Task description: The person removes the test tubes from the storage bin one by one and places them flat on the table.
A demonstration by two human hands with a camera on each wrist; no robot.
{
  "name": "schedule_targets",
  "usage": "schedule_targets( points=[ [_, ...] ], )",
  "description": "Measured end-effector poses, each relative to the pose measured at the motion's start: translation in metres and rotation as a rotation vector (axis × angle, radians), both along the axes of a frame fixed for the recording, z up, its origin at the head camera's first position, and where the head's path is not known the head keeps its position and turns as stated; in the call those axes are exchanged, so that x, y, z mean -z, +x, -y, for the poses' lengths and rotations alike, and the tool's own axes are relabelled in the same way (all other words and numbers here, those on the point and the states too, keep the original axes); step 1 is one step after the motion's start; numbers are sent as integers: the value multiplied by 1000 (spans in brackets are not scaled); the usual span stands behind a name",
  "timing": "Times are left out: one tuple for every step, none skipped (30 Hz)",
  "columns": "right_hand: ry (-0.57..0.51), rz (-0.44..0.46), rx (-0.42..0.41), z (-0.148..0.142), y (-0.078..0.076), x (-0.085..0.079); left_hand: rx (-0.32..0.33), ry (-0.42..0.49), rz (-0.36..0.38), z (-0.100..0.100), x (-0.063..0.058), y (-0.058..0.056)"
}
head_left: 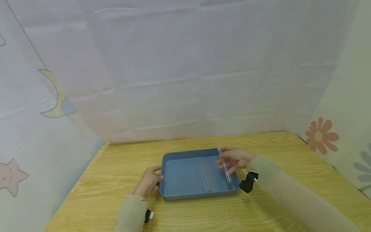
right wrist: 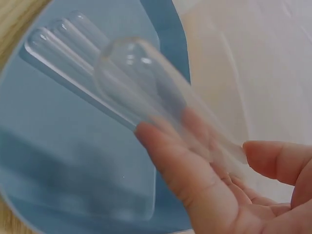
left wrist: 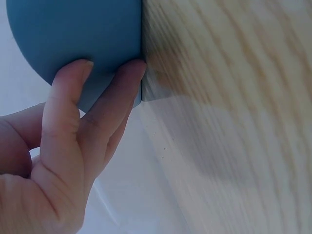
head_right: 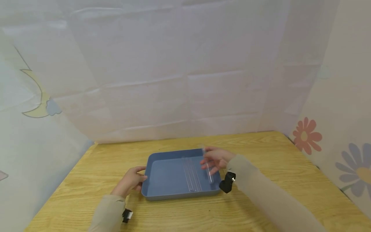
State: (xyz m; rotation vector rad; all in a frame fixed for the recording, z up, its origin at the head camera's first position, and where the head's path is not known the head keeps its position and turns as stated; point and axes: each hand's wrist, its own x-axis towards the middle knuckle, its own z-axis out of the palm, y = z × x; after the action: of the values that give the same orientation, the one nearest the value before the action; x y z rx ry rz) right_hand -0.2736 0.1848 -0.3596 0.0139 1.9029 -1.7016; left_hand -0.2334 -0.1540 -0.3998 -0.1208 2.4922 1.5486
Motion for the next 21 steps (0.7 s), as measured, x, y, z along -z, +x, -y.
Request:
schedule_targets(
  points=[
    [-9, 3, -2, -1, 1, 0, -2, 0, 3, 0, 0, 0],
    [-15, 7, -3, -3, 1, -1, -3, 1, 5, 0, 0, -1],
    [-21, 11, -4, -4, 2, -2, -6, -2, 6, 0, -1, -1],
    [-27, 14, -1, -5, 2, -2, -7, -8, 6, 0, -1, 0],
    [-31, 16, 1, -6, 3, -2, -8, -14, 7, 0, -2, 0],
    [-33, 18, 1, -7, 4, -2, -8, -20, 7, 0, -2, 0],
    [-34, 17, -3, -8, 4, -3, -9, -26, 7, 0, -3, 0],
    [-32, 15, -4, -10, 4, -3, -9, -33, 6, 0, -4, 0],
    [-33, 15, -5, -11, 4, -2, -10, -34, 7, 0, -5, 0],
    [-32, 13, -7, -12, 5, -2, -9, -31, 9, 0, -5, 0],
    [-31, 11, -10, -12, 5, -2, -9, -26, 10, 0, -5, 0],
    [-33, 12, -13, -13, 5, -2, -9, -23, 12, 0, -4, 0],
    [-37, 13, -14, -14, 6, -1, -9, -18, 14, 0, -4, 0],
    [-42, 16, -15, -15, 6, -1, -9, -14, 14, -1, -4, 0],
    [-46, 18, -16, -16, 6, -1, -10, -8, 17, -1, -4, 0],
    [-50, 19, -19, -16, 7, -1, -10, -8, 17, -1, -4, 0],
    [-53, 20, -20, -17, 7, -1, -12, -8, 17, -1, -4, 0],
    [-57, 21, -20, -18, 7, 0, -13, -7, 16, -1, -4, 0],
    [-60, 20, -22, -19, 8, 0, -14, -6, 16, -2, -4, 0],
    [-62, 20, -24, -20, 8, 0, -15, -2, 17, -2, -3, 0],
    [-63, 18, -23, -21, 9, 0, -17, -1, 19, -2, -3, 0]
  ],
)
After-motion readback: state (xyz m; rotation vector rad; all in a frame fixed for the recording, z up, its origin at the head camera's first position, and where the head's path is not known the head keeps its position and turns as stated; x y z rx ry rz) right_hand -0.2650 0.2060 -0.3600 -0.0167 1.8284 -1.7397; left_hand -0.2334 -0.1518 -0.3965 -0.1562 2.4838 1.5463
